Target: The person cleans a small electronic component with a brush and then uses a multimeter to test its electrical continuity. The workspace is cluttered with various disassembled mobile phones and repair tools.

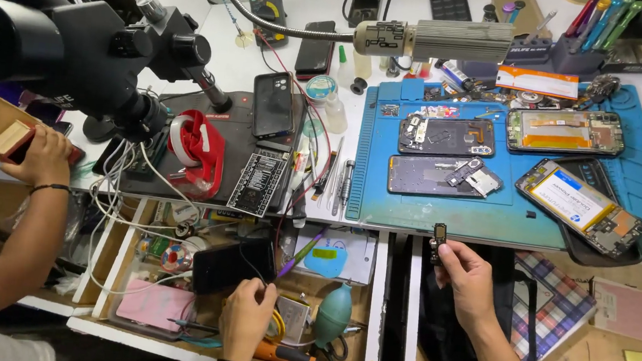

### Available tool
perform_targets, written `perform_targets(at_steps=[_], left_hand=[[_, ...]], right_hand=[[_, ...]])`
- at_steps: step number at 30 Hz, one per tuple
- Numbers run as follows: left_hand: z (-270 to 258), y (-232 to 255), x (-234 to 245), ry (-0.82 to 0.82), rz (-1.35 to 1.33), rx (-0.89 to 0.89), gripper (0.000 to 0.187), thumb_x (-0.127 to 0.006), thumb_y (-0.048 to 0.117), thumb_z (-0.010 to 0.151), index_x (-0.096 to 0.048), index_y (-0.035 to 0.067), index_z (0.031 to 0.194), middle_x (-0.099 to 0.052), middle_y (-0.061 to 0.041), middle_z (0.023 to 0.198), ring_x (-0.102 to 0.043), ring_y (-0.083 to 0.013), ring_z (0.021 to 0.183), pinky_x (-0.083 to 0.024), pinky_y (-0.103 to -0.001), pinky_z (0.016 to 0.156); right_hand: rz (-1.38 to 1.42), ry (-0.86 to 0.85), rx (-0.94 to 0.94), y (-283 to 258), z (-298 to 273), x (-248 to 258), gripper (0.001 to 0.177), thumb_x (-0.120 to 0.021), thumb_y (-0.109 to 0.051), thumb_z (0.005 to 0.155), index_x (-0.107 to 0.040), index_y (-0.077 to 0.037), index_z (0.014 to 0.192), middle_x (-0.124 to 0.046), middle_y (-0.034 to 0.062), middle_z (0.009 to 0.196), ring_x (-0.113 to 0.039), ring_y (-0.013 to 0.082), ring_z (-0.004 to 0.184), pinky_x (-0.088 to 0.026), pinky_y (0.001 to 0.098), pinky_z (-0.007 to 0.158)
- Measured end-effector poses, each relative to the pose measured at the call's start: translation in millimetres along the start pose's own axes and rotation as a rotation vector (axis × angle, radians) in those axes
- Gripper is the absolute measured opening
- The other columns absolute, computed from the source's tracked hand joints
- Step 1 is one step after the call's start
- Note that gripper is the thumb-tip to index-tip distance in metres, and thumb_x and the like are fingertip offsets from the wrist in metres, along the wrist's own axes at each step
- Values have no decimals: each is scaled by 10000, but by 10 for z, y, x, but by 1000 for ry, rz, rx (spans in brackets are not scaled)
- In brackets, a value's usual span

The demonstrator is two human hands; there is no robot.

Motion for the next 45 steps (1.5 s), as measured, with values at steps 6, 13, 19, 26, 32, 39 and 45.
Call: perform_targets(at_steps=[6,13,19,26,32,39,45], left_hand=[[58,1,-154,11,281,80,389,-518,532,946,-700,206,1053,-722,-55,1053,-709,-307,1011,-526,-468,856],[59,58,-235,54,205,-26,265,-603,392,918,-588,179,761,-663,-20,879,-672,-269,837,-470,-426,763],[-227,-56,138,528,-484,-252,204,-553,250,1029,-658,102,935,-761,-10,785,-719,-179,705,-553,-334,702],[-227,364,-64,0,-204,-434,477,-549,412,994,-684,73,1302,-707,-118,1334,-680,-295,1211,-514,-435,1037],[130,-222,810,215,-257,-26,345,-563,275,1006,-710,182,1304,-791,-19,1186,-736,-126,728,-624,-277,666],[365,-1224,951,325,-198,-9,487,-478,-24,945,-617,138,1382,-681,-94,1335,-669,-285,1160,-514,-440,1042],[633,-1627,605,291,76,-102,600,-697,189,897,-550,178,1478,-615,-95,1382,-547,-349,1285,-473,-513,1055]], right_hand=[[-68,-75,-28,-61,-54,-117,157,-675,-144,972,-746,-11,928,-556,33,649,-499,140,542,-444,266,496],[-19,-111,-102,-87,-45,-101,166,-674,-148,972,-732,-12,896,-547,48,627,-505,147,553,-454,276,514],[91,-73,-141,-23,2,-49,127,-679,-130,968,-675,-29,891,-546,42,731,-525,160,589,-439,292,507],[66,-132,-160,24,-62,-124,135,-669,-139,984,-679,-41,891,-543,42,718,-482,158,593,-428,295,530],[68,-100,-114,137,26,38,129,-660,-139,995,-673,-30,928,-530,42,715,-503,166,587,-428,301,531],[46,-80,-121,87,35,19,138,-634,-145,1022,-670,-26,963,-549,63,753,-515,183,612,-435,318,542],[12,-103,-140,131,-32,-57,148,-643,-150,1019,-661,-20,950,-528,64,725,-486,175,602,-431,306,553]])
Point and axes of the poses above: each hand's wrist, its own z-axis towards the middle knuckle, its own x-axis out of the back of the hand, y = z × x, the point moved 6 cm from there along z, towards the middle knuckle
